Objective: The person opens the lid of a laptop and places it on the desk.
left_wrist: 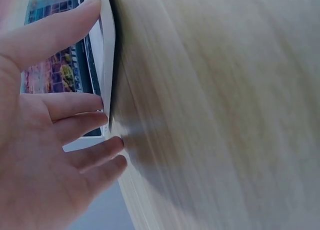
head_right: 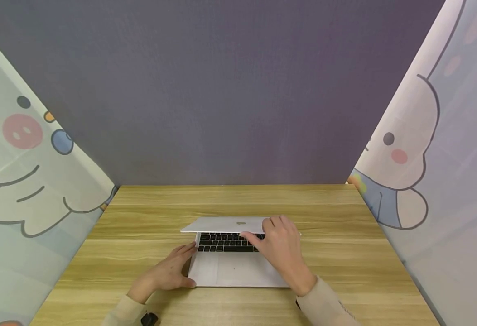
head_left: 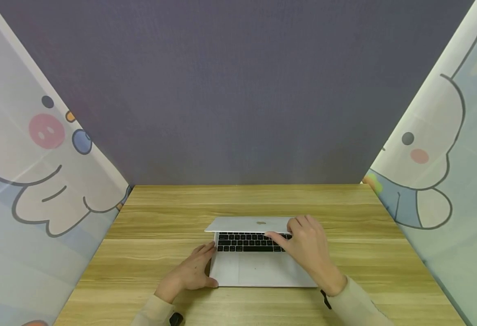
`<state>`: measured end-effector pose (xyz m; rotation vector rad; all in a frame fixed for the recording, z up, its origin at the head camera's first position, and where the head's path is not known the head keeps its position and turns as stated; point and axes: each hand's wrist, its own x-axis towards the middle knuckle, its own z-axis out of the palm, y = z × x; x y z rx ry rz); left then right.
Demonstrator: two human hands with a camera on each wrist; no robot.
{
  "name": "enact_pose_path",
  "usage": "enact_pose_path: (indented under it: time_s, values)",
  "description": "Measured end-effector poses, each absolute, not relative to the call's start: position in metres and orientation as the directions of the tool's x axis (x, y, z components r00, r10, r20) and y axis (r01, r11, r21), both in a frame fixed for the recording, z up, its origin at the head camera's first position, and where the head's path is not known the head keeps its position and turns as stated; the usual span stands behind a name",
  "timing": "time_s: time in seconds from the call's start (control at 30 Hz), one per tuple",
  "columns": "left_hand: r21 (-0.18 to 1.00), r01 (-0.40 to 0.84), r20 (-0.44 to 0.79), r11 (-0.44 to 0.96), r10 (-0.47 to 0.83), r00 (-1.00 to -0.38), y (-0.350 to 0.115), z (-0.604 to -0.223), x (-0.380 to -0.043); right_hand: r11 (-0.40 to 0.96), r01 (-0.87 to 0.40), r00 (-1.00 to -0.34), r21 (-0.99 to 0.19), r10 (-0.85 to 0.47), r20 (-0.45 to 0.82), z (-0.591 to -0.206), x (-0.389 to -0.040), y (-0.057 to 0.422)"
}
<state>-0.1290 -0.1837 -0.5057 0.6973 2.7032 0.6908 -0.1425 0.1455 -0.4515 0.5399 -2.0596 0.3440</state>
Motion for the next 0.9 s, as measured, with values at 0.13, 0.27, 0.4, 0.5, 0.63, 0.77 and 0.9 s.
enact_pose_path:
  time_s: [0.13,0.27,0.4,0.5,0.63,0.77,0.9]
  values:
    - [0.51,0.388,-0.134,0.768,0.517,-0.846,-0.184,-0.505,-0.129,0.862,-0.506,-0.461,-0.044,-0.227,0.858,-0.449,-0.145,0.144]
    - [0.512,0.389,-0.12,0.766,0.512,-0.851,-0.183,-0.506,-0.128,0.863,-0.504,-0.456,-0.038,-0.228,0.861,-0.445,-0.147,0.143]
    - [0.51,0.383,-0.108,0.77,0.499,-0.86,-0.181,-0.507,-0.128,0.869,-0.494,-0.469,-0.031,-0.236,0.851,-0.44,-0.149,0.143]
    - [0.506,0.376,-0.112,0.776,0.491,-0.864,-0.181,-0.508,-0.127,0.87,-0.492,-0.477,-0.031,-0.24,0.846,-0.437,-0.153,0.143]
    - [0.505,0.375,-0.114,0.778,0.491,-0.864,-0.181,-0.508,-0.127,0.87,-0.491,-0.483,-0.038,-0.235,0.843,-0.435,-0.158,0.143]
    - [0.497,0.375,-0.112,0.782,0.486,-0.867,-0.18,-0.509,-0.126,0.881,-0.472,-0.491,-0.026,-0.239,0.838,-0.433,-0.163,0.144]
    - [0.495,0.378,-0.108,0.782,0.487,-0.867,-0.177,-0.509,-0.126,0.886,-0.462,-0.49,-0.016,-0.24,0.838,-0.43,-0.167,0.145]
